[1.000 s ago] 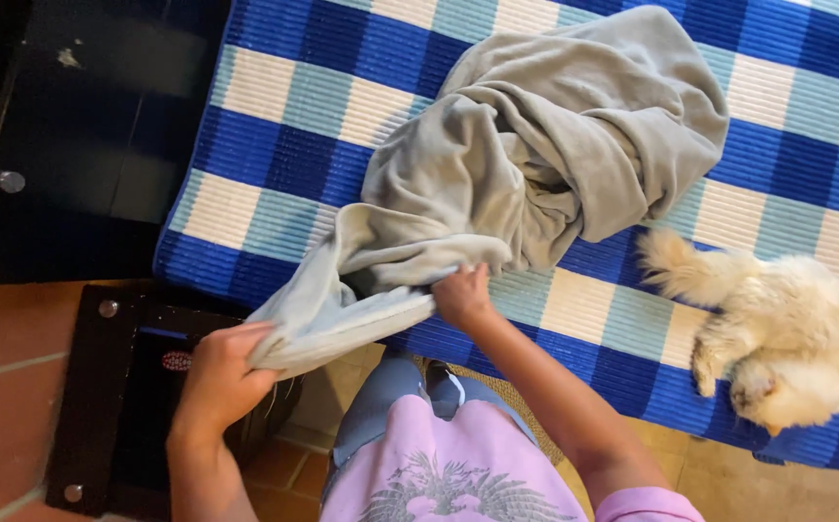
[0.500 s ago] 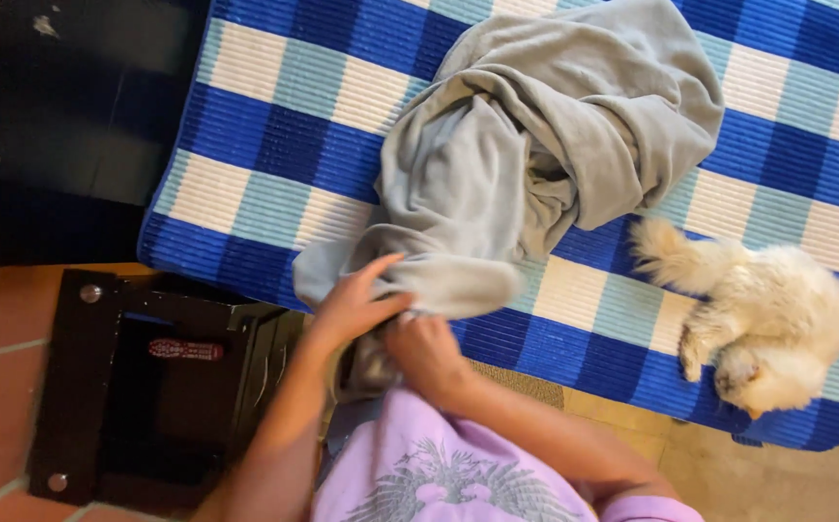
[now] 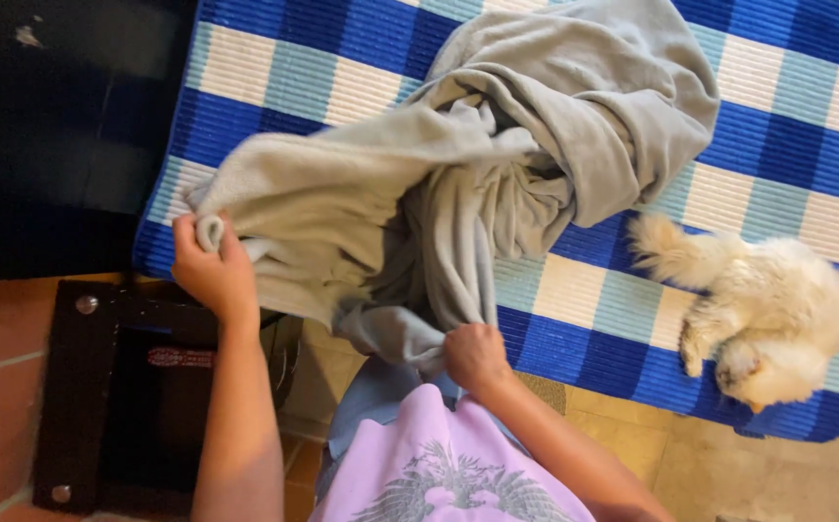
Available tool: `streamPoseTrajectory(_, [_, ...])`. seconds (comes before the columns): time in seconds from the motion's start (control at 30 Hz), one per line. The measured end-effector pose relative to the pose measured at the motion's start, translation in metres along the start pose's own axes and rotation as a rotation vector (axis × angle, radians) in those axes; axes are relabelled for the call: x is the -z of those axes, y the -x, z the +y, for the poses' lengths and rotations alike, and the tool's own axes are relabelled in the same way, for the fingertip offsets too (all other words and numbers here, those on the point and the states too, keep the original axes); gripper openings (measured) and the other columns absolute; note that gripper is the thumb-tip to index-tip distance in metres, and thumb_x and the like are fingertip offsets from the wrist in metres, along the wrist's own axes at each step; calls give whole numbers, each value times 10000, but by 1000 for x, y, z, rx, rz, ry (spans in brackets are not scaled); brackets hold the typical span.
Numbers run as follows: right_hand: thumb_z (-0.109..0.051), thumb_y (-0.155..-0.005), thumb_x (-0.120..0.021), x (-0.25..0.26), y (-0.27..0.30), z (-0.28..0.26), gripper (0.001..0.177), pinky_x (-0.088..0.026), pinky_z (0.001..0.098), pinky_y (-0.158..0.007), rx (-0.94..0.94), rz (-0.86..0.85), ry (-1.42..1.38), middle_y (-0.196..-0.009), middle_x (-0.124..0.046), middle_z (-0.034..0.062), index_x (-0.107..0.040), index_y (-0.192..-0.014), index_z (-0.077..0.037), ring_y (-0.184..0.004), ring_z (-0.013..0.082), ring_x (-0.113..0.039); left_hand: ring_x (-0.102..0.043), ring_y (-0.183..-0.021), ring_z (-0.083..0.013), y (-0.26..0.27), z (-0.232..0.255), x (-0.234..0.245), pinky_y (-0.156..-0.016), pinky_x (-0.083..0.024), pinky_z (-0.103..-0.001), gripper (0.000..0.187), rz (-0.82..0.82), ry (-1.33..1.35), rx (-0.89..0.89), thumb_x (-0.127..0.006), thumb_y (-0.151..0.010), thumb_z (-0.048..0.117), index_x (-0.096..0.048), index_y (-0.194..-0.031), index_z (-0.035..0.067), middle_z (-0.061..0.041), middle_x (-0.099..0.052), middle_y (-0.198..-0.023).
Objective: The person folds a light gray blanket on a blue and white checkered mat. They repeatedly unfold and refold sections of the blanket, adjusting its position while a white cat rests nearby.
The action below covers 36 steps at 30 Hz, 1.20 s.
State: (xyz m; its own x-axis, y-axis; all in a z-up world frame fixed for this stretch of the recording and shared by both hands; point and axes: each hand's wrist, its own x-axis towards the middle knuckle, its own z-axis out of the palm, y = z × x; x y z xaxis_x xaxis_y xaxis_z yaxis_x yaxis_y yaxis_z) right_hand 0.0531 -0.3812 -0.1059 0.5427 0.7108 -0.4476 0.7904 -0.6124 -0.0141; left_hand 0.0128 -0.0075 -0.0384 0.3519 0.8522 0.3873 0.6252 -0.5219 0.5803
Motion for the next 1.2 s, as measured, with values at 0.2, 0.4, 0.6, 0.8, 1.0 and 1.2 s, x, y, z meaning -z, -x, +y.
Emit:
streamPoseTrajectory(0.2, [-175, -673, -714, -1, -7, 17, 86, -590, 440, -504, -59, -133, -56, -592, -698, 33, -800, -668, -170, -614, 279, -740, -756, -877, -428, 37, 27, 30, -800, -577, -506, 562, -216, -62, -46, -812, -770, 84, -693, -1306, 202, -150, -789, -931])
streamPoseTrajectory(0.4, [-187, -677, -721, 24, -9, 26, 121, -611, 452, -556, -47, -130, -81, -641, -729, 50, -818, -741, -155, -659, 318, -760, -741, -1018, -445, 106, 11, -1, -886, -584, -576, 478, -847, -100, -42, -712, -837, 182, -724, -1314, 159, -199, -785, -1045])
streamPoseTrajectory(0.6, [-207, -746, -669, 63, -11, 8, 195, -637, 511, -677, -28, -139, -191, -812, -762, 28, -761, -917, -190, -777, 340, -786, -721, -1136, -434, 142, 56, 17, -991, -546, -570, 604, -1516, -154, -315, -728, -821, 374, -568, -1403, 361, -178, -781, -1071])
streamPoseTrajectory(0.8, [-261, -768, -687, 64, -9, 1, 235, -632, 534, -697, 16, -197, -213, -885, -746, 37, -734, -988, -192, -808, 369, -775, -760, -961, -419, 144, 55, 26, -830, -582, -550, 312, -1469, -150, -398, -719, -760, 493, -768, -966, 264, -121, -779, -853])
streamPoseTrajectory(1.0, [-305, -833, -706, 2, -38, 47, 107, -626, 486, -685, -54, -195, -34, -810, -765, 17, -781, -871, -239, -823, 313, -794, -742, -972, -410, 58, 53, 97, -866, -588, -525, 328, -1317, -152, -213, -662, -727, 336, -828, -1010, 329, -102, -802, -889])
streamPoseTrajectory(1.2, [-258, -882, -658, -55, -54, 112, 161, -597, 556, -686, -204, -256, 59, -951, -799, 0, -814, -921, -260, -911, 299, -792, -755, -907, -349, 14, 30, 160, -810, -619, -462, 311, -1002, -284, -138, -738, -685, 329, -819, -985, 309, -37, -792, -857])
